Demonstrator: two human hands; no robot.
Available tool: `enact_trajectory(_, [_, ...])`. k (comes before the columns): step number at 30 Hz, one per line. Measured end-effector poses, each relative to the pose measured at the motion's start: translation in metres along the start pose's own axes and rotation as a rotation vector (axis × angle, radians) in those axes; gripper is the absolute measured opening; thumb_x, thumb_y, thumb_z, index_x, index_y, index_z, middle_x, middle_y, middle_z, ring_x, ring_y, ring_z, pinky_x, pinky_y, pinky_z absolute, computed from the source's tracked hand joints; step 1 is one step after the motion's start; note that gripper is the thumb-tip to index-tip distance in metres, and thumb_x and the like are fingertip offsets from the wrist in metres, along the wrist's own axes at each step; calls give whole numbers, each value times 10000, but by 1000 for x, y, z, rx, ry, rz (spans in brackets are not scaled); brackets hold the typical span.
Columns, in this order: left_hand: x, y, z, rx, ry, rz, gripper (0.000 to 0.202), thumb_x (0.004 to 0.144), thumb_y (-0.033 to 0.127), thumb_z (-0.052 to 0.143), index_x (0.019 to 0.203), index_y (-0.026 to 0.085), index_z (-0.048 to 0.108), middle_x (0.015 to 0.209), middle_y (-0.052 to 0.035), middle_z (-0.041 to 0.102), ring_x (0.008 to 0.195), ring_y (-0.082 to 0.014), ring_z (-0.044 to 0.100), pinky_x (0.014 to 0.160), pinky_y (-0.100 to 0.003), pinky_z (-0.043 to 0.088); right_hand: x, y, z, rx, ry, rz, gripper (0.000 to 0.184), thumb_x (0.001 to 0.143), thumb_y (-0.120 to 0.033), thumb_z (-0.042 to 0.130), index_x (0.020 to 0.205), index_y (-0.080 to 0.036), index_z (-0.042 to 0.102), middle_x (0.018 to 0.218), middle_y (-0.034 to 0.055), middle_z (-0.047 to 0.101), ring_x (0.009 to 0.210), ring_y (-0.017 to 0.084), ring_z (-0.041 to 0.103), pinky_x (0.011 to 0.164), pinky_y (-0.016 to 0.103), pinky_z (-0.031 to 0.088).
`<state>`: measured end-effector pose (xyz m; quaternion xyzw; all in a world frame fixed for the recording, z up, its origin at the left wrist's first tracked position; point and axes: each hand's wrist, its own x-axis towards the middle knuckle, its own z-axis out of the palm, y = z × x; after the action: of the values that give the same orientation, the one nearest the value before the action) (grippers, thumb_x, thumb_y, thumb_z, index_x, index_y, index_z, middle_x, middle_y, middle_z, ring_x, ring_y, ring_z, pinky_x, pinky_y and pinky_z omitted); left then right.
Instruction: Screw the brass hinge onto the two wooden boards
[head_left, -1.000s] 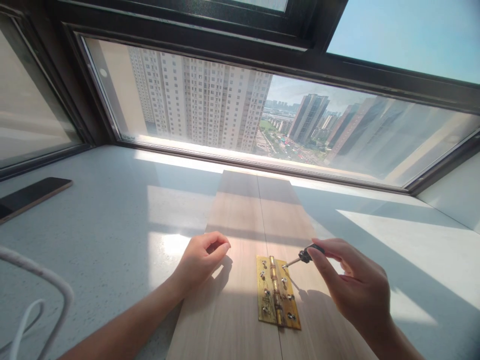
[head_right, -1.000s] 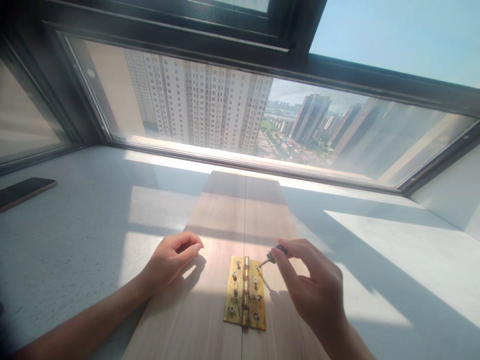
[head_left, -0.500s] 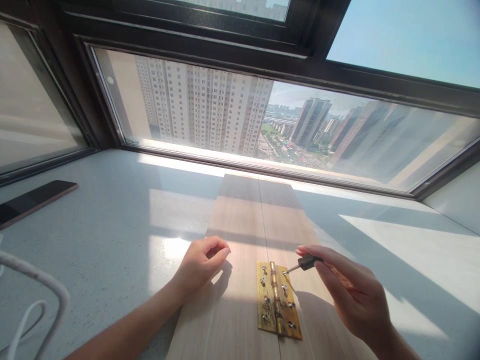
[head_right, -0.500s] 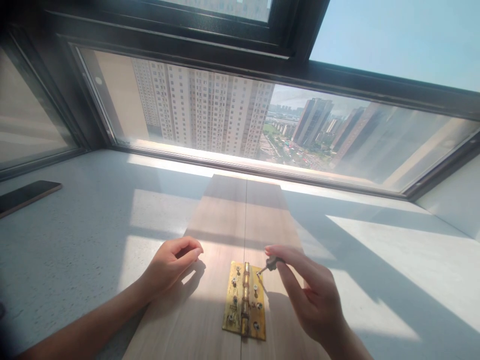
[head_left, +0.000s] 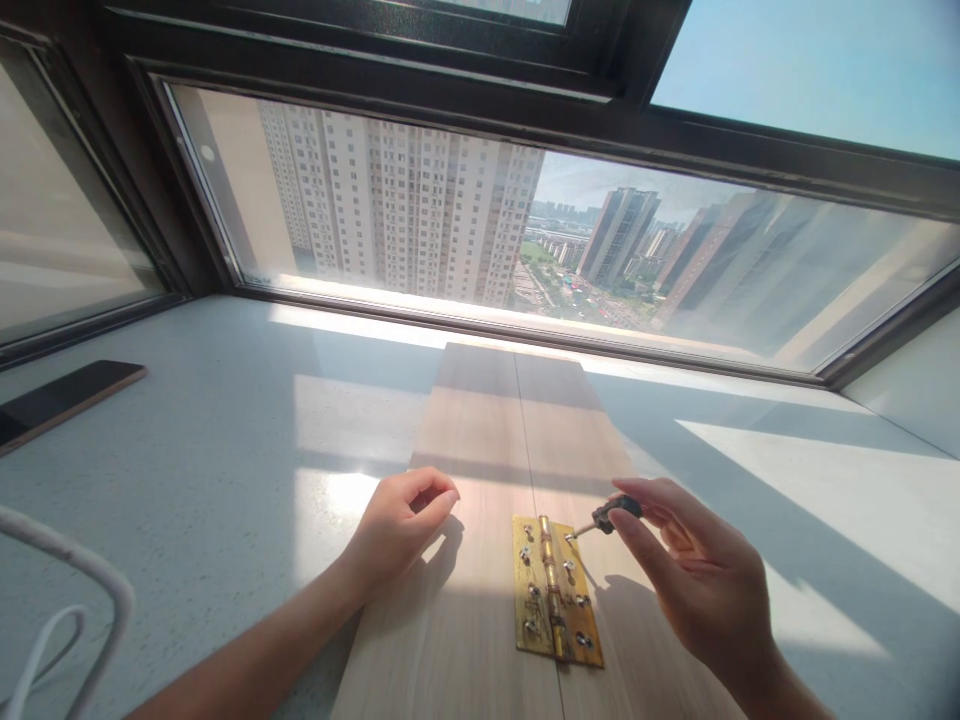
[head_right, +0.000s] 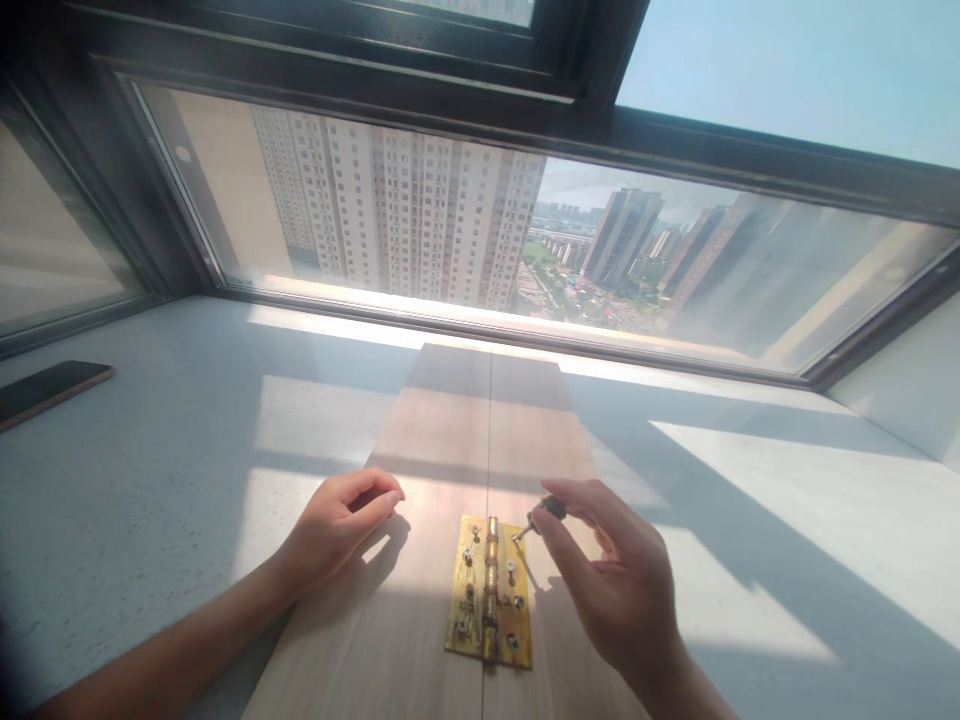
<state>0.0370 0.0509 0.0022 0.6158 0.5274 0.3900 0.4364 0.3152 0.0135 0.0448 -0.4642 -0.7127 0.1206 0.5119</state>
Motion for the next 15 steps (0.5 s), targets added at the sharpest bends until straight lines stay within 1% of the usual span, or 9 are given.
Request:
enact_trajectory(2, [-1, 0, 0, -7, -5, 1, 230, 860, 336, 549, 735, 162, 635, 655, -2, 584, 616, -130, 499, 580, -250, 382, -1, -1, 0, 32, 28, 38, 177, 846, -181, 699, 1003, -242, 649, 859, 20, 699, 778, 163, 698, 723, 282, 594])
enact_trajectory(5, [-2, -1, 0, -10, -8, 2, 231, 859, 339, 553, 734, 161, 630, 654, -1, 575, 610, -126, 491, 573, -248, 379, 0, -4, 0, 60, 22, 35, 121, 842, -189, 699, 942, -234, 648, 863, 22, 705, 799, 171, 707, 744, 296, 608])
enact_trajectory(9, [-2, 0, -1, -16, -14, -1, 228, 857, 340, 557, 736, 161, 628, 662, -10, 585, 612, -131, 509, 573, -253, 386, 4, -8, -2, 72, -19, 24, 119, 860, -187, 676, 965, -240, 669, 885, 22, 731, 810, 161, 717, 750, 273, 612])
enact_trajectory(11, [-1, 4, -3, -31, -6, 14, 231, 859, 341, 551, 725, 164, 615, 650, -14, 586, 599, -135, 519, 565, -260, 390, 5, -10, -3, 53, -43, 24, 125, 875, -188, 658, 988, -239, 677, 905, 25, 745, 818, 155, 722, 765, 263, 609])
enact_trajectory(12, [-2, 8, -4, -26, -1, 57, 241, 860, 334, 546, 691, 169, 595, 630, -11, 575, 582, -134, 511, 554, -262, 384, 5, -10, -4, 44, -55, 24, 135, 883, -188, 648, 1003, -238, 681, 919, 28, 752, 828, 154, 725, 775, 261, 607])
enact_trajectory(13, [-4, 13, -5, -8, -4, 135, 260, 860, 316, 541, 642, 175, 561, 593, -3, 549, 555, -127, 488, 542, -264, 371, 5, -11, -5, 40, -67, 25, 146, 891, -188, 637, 1020, -239, 682, 934, 29, 756, 839, 153, 727, 784, 259, 606])
enact_trajectory(14, [-8, 19, -6, 20, -16, 245, 294, 857, 296, 540, 587, 182, 513, 553, 7, 514, 531, -120, 457, 532, -267, 357, 6, -11, -6, 41, -81, 28, 158, 898, -188, 627, 1036, -242, 683, 948, 29, 759, 852, 154, 729, 791, 260, 604])
enact_trajectory(15, [-14, 24, -7, 60, -64, 382, 331, 854, 263, 537, 542, 186, 458, 514, 19, 469, 508, -112, 420, 528, -271, 343, 6, -10, -6, 45, -95, 31, 168, 904, -189, 619, 1048, -247, 682, 959, 27, 760, 864, 155, 729, 796, 262, 603])
